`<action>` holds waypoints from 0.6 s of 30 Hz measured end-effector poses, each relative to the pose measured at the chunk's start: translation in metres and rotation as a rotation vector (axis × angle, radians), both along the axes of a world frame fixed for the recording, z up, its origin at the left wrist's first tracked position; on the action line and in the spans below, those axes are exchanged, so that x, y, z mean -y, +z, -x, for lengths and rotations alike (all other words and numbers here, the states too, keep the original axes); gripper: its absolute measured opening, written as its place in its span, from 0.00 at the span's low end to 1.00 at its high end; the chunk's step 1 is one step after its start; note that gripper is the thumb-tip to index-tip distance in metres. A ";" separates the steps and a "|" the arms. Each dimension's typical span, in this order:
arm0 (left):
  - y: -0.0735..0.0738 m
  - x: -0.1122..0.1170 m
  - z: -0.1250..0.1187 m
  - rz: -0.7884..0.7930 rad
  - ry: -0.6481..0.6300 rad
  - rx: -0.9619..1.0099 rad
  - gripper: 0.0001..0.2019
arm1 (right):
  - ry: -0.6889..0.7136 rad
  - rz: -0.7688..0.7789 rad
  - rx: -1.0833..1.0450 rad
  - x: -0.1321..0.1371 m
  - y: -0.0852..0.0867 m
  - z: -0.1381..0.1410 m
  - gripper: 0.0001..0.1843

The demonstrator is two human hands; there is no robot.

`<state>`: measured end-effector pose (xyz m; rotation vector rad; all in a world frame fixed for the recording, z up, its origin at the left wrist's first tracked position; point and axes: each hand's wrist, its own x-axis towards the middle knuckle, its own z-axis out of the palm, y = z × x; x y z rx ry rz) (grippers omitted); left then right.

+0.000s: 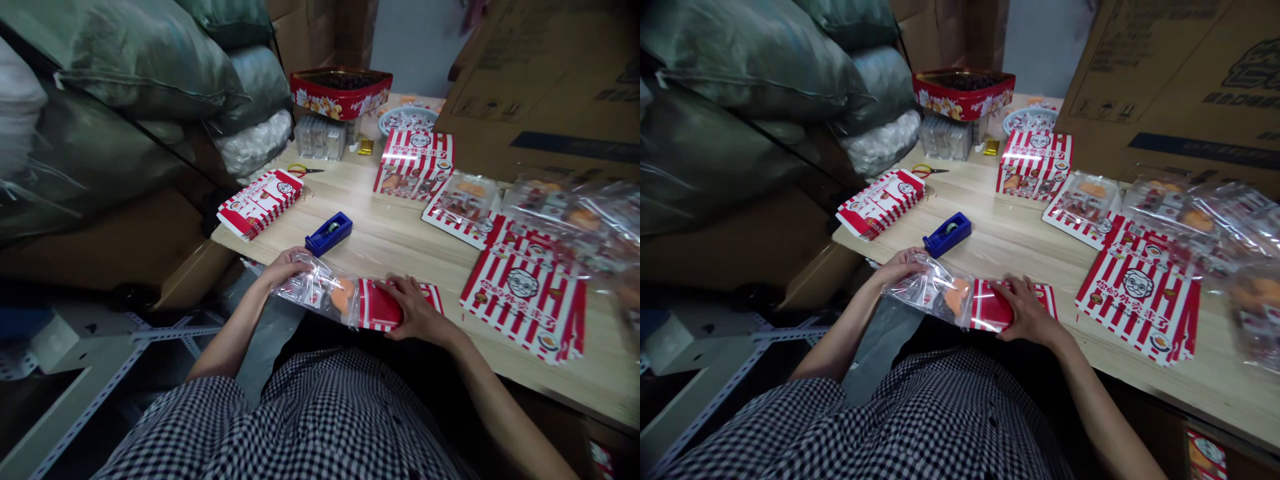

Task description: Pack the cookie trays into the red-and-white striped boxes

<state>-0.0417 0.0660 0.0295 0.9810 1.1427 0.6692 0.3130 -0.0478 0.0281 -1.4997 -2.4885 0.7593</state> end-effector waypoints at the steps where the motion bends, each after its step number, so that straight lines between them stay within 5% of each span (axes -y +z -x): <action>1: 0.000 0.002 0.000 -0.013 0.016 -0.001 0.24 | -0.001 -0.008 0.001 0.000 -0.001 0.000 0.58; 12: -0.005 -0.005 -0.006 -0.048 0.053 -0.051 0.23 | -0.007 -0.099 0.022 0.007 -0.014 0.004 0.58; 18: -0.016 0.017 -0.026 -0.103 0.140 -0.092 0.21 | -0.111 -0.165 0.020 0.008 -0.025 0.012 0.60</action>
